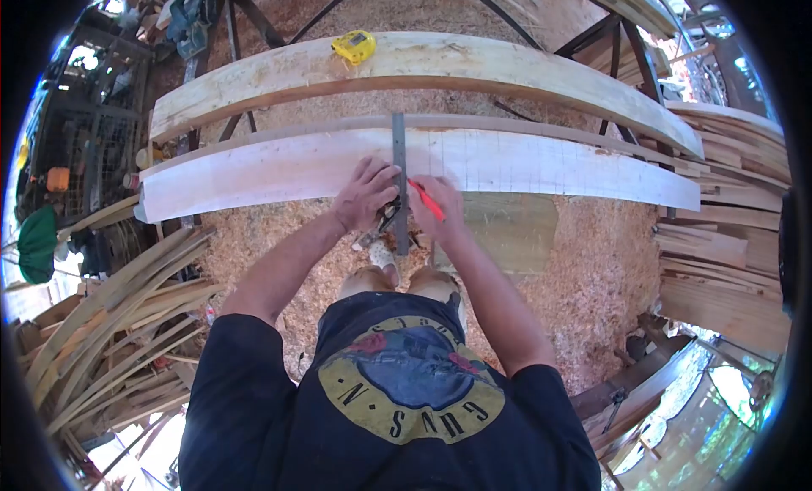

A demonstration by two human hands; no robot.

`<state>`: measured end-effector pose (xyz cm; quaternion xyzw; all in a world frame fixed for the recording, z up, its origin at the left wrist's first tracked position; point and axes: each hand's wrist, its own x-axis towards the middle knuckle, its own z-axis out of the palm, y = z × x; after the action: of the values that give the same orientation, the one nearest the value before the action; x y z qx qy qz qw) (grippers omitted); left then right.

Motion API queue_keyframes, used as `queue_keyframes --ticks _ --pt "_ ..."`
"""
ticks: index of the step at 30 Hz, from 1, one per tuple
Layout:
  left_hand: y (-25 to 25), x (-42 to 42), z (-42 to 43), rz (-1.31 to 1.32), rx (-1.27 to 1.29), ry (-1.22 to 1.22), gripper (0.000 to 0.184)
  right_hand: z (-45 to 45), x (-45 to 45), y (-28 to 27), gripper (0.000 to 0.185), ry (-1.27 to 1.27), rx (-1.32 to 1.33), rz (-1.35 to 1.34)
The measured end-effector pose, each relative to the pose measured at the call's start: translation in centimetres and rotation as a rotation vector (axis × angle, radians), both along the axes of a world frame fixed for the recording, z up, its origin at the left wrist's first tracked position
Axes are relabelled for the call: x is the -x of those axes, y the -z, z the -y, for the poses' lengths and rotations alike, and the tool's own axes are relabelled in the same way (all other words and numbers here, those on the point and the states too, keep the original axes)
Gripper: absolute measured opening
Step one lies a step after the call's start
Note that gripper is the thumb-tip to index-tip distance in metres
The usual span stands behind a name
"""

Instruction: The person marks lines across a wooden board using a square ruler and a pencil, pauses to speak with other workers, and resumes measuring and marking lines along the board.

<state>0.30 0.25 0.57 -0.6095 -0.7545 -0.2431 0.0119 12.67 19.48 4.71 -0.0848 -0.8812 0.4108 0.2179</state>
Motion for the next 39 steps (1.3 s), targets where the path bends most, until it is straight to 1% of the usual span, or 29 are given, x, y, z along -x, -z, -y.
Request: queue_keyframes --ticks 2,5,8,11,14,17,18,20,21,23,24,26,27,29,30,31,32,33,34,35,38,39 --pt "0.4 0.0 0.1 0.006 -0.025 0.002 0.050 0.5 -2.7 -0.3 0.017 -0.077 0.018 -0.028" --pt "0.0 0.0 0.0 -0.010 -0.002 -0.006 0.060 1.5 -6.8 1.4 0.018 -0.118 -0.030 0.208" --pt "0.1 0.1 0.2 0.002 0.026 0.002 0.050 1.6 -7.1 0.4 0.018 0.018 0.058 0.163" --pt "0.1 0.1 0.0 0.000 0.015 -0.001 0.052 1.5 -6.3 0.1 0.017 0.058 0.085 0.098" --pt "0.3 -0.1 -0.1 -0.036 -0.018 -0.013 0.051 1.5 -6.6 0.2 0.016 0.116 0.150 0.126" --pt "0.0 -0.2 0.4 -0.035 -0.076 -0.035 0.048 1.1 -8.3 1.6 0.019 0.169 0.173 0.180" --pt "-0.5 -0.2 0.7 0.011 -0.131 -0.066 0.048 1.1 -9.1 1.6 0.020 0.200 0.241 0.211" --pt "-2.9 -0.3 1.1 0.110 -0.235 -0.125 0.048 0.9 -10.7 1.4 0.022 0.265 0.381 0.275" --pt "-7.0 -0.5 1.3 0.156 -0.274 -0.184 0.040 0.7 -11.5 1.7 0.023 0.271 0.411 0.249" --pt "-10.2 -0.6 1.2 0.269 -0.364 -0.303 0.034 0.2 -12.7 2.4 0.025 0.279 0.472 0.194" --pt "-11.6 -0.6 1.3 0.326 -0.408 -0.364 0.031 0.1 -13.3 2.5 0.026 0.293 0.534 0.221" --pt "-14.9 0.0 2.1 0.420 -0.305 -0.355 0.030 -0.2 -14.3 2.2 0.028 0.318 0.655 0.279" --pt "-15.7 0.3 2.6 0.462 -0.253 -0.353 0.029 -0.3 -14.6 2.9 0.029 0.324 0.695 0.263" --pt "-15.4 0.6 2.8 0.772 -0.115 -0.375 0.032 -0.6 -15.2 4.8 0.030 0.335 0.772 0.233" --pt "-15.3 0.5 2.8 0.929 -0.044 -0.385 0.034 -0.6 -15.4 4.7 0.030 0.328 0.733 0.239" --pt "-15.6 0.0 2.1 0.864 0.024 -0.427 0.033 -0.7 -15.5 4.6 0.031 0.321 0.694 0.245" --pt "-13.7 -0.2 2.2 0.836 -0.015 -0.416 0.032 -0.7 -15.6 4.5 0.031 0.316 0.655 0.251" --pt "-9.8 -0.4 2.4 0.807 -0.054 -0.403 0.031 -0.6 -15.6 4.4 0.031 0.318 0.660 0.257" --pt "-7.0 -0.5 2.4 0.778 -0.092 -0.390 0.030 -0.4 -15.5 4.3 0.031 0.322 0.664 0.263" --pt "-5.9 0.0 2.1 0.355 -0.091 -0.249 0.021 -0.2 -15.4 4.2 0.031 0.326 0.670 0.270" --pt "-2.8 0.6 1.5 0.182 -0.009 -0.161 0.024 0.6 -14.7 2.6 0.030 0.350 0.595 0.239" --pt "-2.6 0.5 1.2 0.170 -0.013 -0.172 0.025 0.6 -14.8 2.6 0.030 0.337 0.605 0.270"
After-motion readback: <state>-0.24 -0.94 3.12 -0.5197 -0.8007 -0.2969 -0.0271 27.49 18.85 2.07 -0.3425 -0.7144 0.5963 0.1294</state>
